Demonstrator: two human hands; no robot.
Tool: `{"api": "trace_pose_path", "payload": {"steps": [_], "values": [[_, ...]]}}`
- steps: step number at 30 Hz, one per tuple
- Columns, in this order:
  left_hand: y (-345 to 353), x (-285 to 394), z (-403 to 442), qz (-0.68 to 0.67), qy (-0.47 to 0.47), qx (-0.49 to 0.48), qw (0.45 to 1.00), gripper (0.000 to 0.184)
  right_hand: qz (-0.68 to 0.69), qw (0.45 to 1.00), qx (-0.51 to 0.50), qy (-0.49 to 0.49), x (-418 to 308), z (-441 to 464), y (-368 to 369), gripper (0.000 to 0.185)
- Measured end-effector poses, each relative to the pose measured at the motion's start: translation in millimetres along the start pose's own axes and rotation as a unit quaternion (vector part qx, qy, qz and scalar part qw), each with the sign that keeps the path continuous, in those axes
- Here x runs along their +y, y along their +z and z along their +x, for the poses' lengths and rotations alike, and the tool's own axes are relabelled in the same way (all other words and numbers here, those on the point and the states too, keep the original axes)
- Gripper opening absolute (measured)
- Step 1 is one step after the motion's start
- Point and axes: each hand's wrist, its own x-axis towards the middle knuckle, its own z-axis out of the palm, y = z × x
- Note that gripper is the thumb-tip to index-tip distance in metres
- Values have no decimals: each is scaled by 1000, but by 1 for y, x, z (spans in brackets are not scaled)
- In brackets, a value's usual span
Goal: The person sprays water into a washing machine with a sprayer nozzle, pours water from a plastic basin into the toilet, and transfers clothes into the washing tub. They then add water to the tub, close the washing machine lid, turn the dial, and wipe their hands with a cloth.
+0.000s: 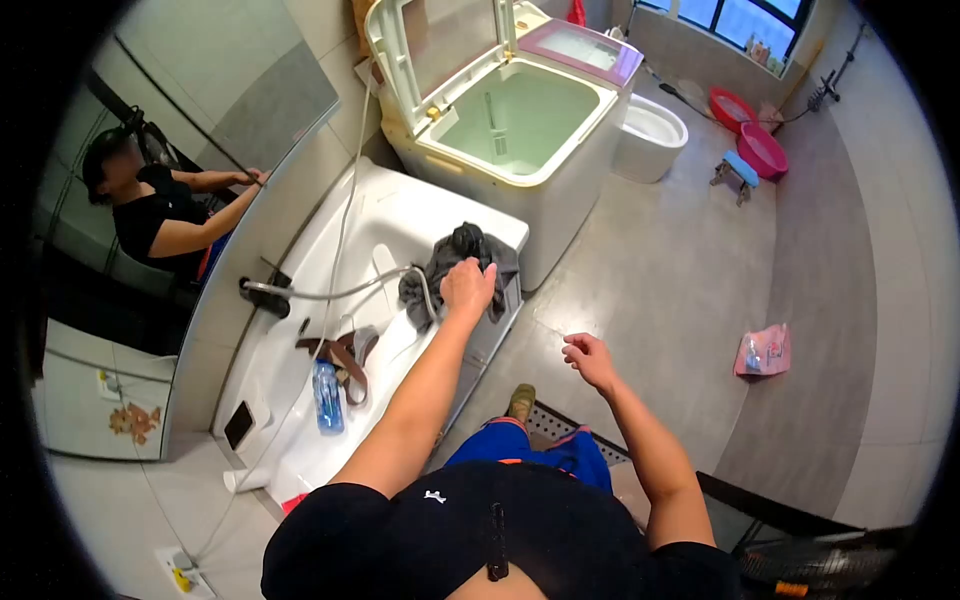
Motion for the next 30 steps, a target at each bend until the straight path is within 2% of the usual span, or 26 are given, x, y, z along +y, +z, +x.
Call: {"api": "trace_pose_path", "payload": {"steps": [3, 4, 5, 7, 9, 11, 13, 14, 15, 17, 18, 19, 22, 23, 25, 26, 27, 30], "values": [[8, 5, 32, 18, -62, -92, 994, 37, 37, 998, -26, 32, -7, 26, -15, 25], [12, 6, 37, 14, -87, -93, 992, 38, 50, 997, -30, 58, -6, 35, -22, 25], [16, 4, 36, 21, -70, -89, 993, 38, 61, 994, -36, 89, -1, 41, -29, 24], [16, 1, 36, 30, -44, -76, 996, 38, 13, 995, -48, 91, 5, 65, -42, 23], [15, -1, 39, -27, -105, -79, 991, 33, 13, 992, -79, 101, -3, 94, -51, 22], [18, -9, 44, -57, -157, -111, 980, 34, -8, 993, -109, 49, -23, 126, -51, 21], [6, -17, 52, -163, -213, -158, 950, 30, -21, 990, -137, -1, -60, 158, -43, 22], [14, -27, 50, -319, -248, -140, 904, 26, -34, 984, -173, 2, -93, 170, -38, 24], [21, -34, 45, -466, -276, -113, 833, 22, -47, 976, -213, 7, -118, 184, -33, 25], [-10, -17, 56, -492, -285, -112, 815, 17, 44, 938, -344, 5, -137, 221, -23, 38], [-18, -5, 51, -540, -279, -99, 788, 19, 40, 921, -388, 8, -163, 224, -19, 50], [-36, 15, 55, -513, -285, -126, 800, 18, 31, 902, -430, 8, -201, 229, -17, 64], [-57, 63, 79, -418, -135, -110, 892, 21, 88, 849, -521, 3, -262, 255, -16, 94], [-61, 78, 93, -421, -116, -105, 894, 23, 168, 833, -527, -4, -278, 262, -18, 90], [-56, 101, 115, -428, -85, -98, 894, 27, 91, 831, -524, -164, -279, 290, -25, 85], [-43, 102, 121, -406, -79, -85, 907, 31, 54, 854, -479, -197, -270, 300, -28, 80], [-31, 106, 127, -384, -77, -68, 918, 35, 146, 865, -473, -77, -273, 303, -34, 79], [-21, 98, 136, -317, -164, 66, 932, 44, 103, 941, -311, -90, -282, 332, -43, 72]]}}
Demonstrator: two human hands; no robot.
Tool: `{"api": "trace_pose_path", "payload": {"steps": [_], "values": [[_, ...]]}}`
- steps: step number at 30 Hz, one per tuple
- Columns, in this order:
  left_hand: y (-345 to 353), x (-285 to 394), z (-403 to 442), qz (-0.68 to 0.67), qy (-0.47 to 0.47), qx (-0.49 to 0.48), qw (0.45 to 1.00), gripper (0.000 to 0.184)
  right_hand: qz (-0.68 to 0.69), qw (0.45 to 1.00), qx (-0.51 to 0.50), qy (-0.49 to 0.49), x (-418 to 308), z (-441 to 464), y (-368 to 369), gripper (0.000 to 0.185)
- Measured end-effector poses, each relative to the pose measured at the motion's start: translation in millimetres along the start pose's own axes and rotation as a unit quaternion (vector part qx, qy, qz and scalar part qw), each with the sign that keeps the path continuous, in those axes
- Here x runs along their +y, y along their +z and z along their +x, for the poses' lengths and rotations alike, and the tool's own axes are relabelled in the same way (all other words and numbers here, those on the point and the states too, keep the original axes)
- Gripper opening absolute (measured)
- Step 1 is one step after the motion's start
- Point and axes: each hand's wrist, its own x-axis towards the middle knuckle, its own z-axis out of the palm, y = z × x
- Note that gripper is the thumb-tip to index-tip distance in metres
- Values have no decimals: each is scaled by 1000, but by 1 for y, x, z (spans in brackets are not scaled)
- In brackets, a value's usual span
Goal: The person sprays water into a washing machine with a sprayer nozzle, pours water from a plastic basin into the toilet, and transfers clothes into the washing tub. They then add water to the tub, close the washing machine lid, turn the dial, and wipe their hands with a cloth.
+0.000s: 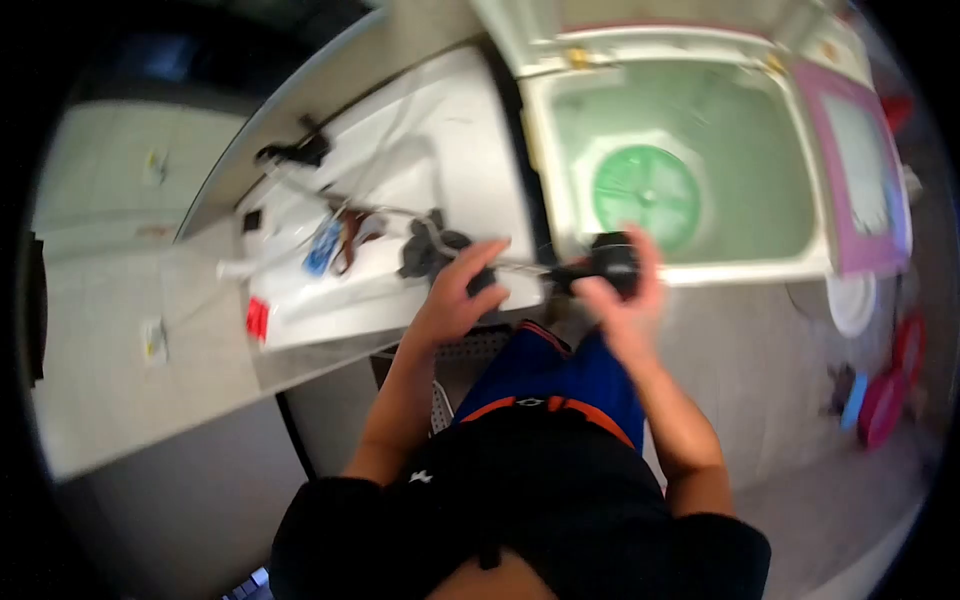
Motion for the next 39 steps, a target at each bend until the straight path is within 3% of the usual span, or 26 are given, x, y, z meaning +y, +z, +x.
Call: {"api": "trace_pose_path", "payload": {"steps": [3, 4, 8, 10, 13, 15, 17, 19, 21, 22, 24, 27, 31, 32, 34, 37, 38, 39], "values": [[-58, -77, 22, 105, -120, 165, 973, 54, -39, 990, 120, -57, 20, 37, -39, 53], [-87, -100, 36, 130, -152, 210, 957, 57, 31, 988, 150, -20, 8, 43, -37, 49], [-205, -193, 97, 198, -236, 348, 885, 77, -15, 983, 182, 1, 13, 60, -57, 47], [-262, -250, 127, 196, -230, 379, 875, 85, -106, 974, 197, -36, 19, 63, -70, 47], [-313, -282, 163, 279, -228, 416, 835, 82, -235, 946, 200, -99, 36, 66, -87, 45], [-329, -300, 182, 233, -213, 415, 854, 80, -255, 940, 198, -114, 44, 67, -91, 44], [-338, -340, 193, 92, -196, 378, 900, 76, -279, 928, 219, -112, 53, 67, -96, 44], [-337, -375, 197, 152, -110, 420, 888, 66, -281, 924, 228, -121, 48, 67, -84, 45], [-332, -360, 196, 196, -104, 425, 878, 65, -308, 910, 248, -126, 49, 68, -80, 49], [-320, -324, 192, 180, -118, 407, 888, 65, -306, 904, 261, -147, 52, 69, -79, 51], [-315, -334, 194, 93, -173, 411, 890, 67, -308, 901, 259, -161, 53, 70, -79, 54], [-317, -328, 179, 54, -175, 358, 916, 68, -301, 905, 251, -163, 52, 70, -79, 56], [-303, -299, 156, 155, -193, 306, 919, 65, -292, 913, 238, -159, 54, 71, -81, 57], [-290, -300, 148, 191, -133, 326, 916, 60, -283, 919, 230, -151, 53, 72, -81, 59], [-202, -209, 128, 142, -49, 351, 924, 52, -263, 932, 213, -130, 51, 71, -81, 64], [-73, -101, 96, 223, 39, 271, 936, 39, -203, 962, 174, -65, 37, 73, -78, 74], [-26, -70, 87, 122, -4, 262, 957, 40, -186, 970, 153, -42, 31, 74, -78, 80], [6, -43, 84, 158, 52, 200, 965, 41, -168, 976, 137, -22, 27, 77, -78, 81]]}}
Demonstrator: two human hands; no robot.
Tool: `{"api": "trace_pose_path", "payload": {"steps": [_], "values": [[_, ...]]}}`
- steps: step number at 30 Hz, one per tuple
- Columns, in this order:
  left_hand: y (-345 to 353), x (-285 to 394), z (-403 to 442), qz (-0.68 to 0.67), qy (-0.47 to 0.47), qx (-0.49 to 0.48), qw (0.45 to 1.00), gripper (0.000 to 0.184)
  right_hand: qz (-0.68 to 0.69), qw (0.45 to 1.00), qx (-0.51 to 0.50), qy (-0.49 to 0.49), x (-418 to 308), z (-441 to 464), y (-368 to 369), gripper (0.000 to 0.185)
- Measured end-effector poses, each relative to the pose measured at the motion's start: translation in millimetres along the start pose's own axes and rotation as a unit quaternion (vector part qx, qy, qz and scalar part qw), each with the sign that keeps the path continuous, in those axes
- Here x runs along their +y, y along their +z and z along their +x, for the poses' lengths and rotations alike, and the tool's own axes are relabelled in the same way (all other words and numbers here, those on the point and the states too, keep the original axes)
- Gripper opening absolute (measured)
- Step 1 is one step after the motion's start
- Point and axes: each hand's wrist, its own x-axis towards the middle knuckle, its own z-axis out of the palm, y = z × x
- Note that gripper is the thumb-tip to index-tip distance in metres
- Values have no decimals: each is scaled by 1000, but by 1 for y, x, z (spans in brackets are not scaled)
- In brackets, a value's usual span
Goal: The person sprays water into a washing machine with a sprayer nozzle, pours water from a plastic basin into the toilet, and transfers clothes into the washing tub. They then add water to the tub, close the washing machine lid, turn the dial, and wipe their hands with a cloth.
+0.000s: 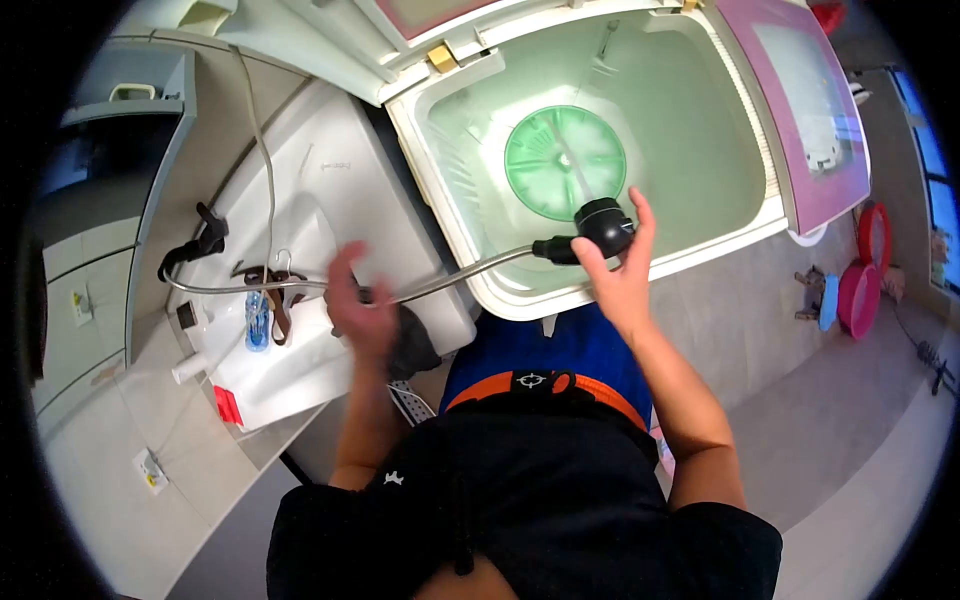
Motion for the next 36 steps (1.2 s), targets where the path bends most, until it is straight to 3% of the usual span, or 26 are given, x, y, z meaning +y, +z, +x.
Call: {"api": "trace_pose_path", "payload": {"steps": [2, 4, 5, 7, 8, 10, 11, 14, 18, 21, 24, 26, 28, 36], "values": [[47, 47, -22, -61, 52, -99, 992, 54, 30, 998, -41, 39, -3, 7, -3, 82], [79, 89, -25, 10, 60, -189, 980, 73, -33, 993, -117, 4, -4, 24, -9, 84], [98, 98, -28, 42, 56, -189, 980, 77, -66, 986, -144, -42, -1, 33, -11, 83], [127, 106, -29, 103, 41, -179, 977, 81, -90, 971, -224, -6, -17, 42, -18, 82], [140, 102, -31, 79, 9, -154, 985, 71, -91, 959, -267, 27, -21, 46, -23, 83], [156, 98, -32, 119, -45, -100, 987, 57, -83, 935, -344, 1, -21, 55, -35, 87], [158, 98, -32, 131, -46, -86, 987, 53, -108, 916, -386, 25, -25, 61, -44, 89], [159, 107, -26, 168, -28, -59, 984, 45, -208, 871, -445, -25, -19, 78, -65, 90], [165, 105, -27, 181, -35, -16, 983, 42, -228, 864, -422, -150, -15, 99, -117, 68], [164, 99, -24, 174, -8, 58, 983, 39, -330, 869, -311, -196, -6, 113, -175, 48], [162, 101, -24, 135, -67, 80, 985, 37, -439, 841, -193, -249, 4, 130, -224, 32], [159, 101, -26, 117, -94, 77, 986, 42, -341, 910, -105, -211, 10, 127, -227, 24], [159, 103, -24, 70, -138, 72, 985, 46, -387, 886, -90, -240, 10, 127, -222, 21], [158, 95, -23, 148, -92, 57, 983, 44, -410, 866, -74, -275, 15, 126, -219, 11]]}}
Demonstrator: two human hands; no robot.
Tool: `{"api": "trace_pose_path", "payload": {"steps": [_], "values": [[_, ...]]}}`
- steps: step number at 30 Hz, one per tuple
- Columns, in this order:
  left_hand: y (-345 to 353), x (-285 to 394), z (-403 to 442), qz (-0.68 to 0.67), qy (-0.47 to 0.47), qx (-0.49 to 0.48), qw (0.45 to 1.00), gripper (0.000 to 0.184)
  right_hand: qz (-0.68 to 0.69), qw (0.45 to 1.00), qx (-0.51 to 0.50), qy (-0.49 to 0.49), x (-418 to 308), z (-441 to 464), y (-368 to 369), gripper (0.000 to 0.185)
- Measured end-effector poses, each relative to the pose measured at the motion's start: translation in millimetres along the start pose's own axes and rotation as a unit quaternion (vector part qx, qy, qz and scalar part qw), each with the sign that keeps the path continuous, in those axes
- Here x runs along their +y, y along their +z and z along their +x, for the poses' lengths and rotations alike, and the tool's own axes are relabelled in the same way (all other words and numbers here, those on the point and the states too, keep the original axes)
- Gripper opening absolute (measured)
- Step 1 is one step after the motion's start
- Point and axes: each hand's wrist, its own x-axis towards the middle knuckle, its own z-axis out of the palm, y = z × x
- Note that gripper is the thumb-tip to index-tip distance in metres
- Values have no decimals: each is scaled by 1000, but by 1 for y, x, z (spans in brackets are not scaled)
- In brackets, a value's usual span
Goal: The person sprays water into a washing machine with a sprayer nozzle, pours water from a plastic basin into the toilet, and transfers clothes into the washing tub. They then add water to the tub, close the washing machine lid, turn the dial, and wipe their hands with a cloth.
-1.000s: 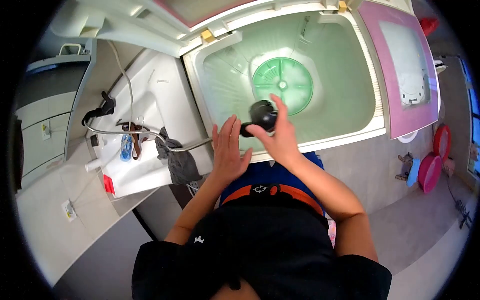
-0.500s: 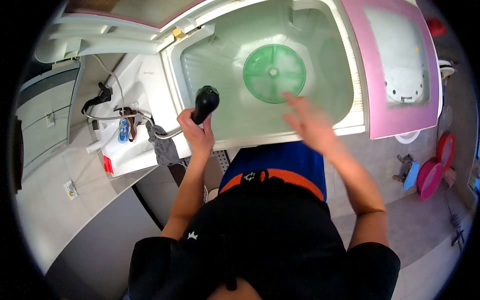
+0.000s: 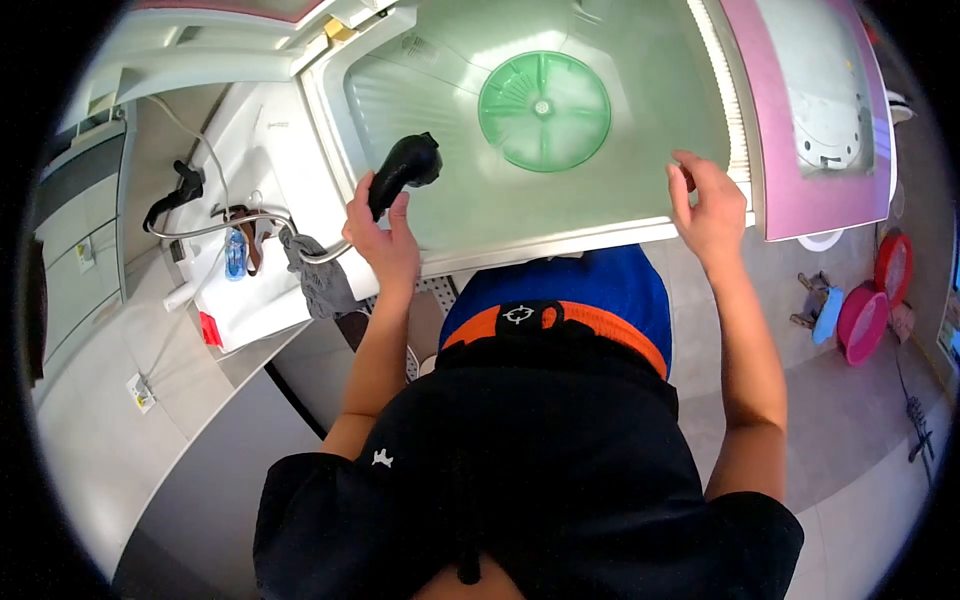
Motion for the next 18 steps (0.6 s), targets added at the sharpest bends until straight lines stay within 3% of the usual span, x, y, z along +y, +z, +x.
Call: {"api": "trace_pose_path", "payload": {"steps": [9, 13, 16, 18], "values": [[5, -5, -11, -122, -102, 17, 987, 47, -5, 999, 26, -18, 2, 0, 1, 4], [10, -19, -16, -177, -86, 20, 980, 51, -7, 999, 28, -16, 1, 0, 0, 5], [10, -13, -19, -319, -129, 8, 939, 54, -16, 999, 24, -15, 1, -1, -1, 5], [7, -8, -16, -283, -99, 30, 954, 54, -15, 999, 26, -19, 0, 0, -1, 5]]}}
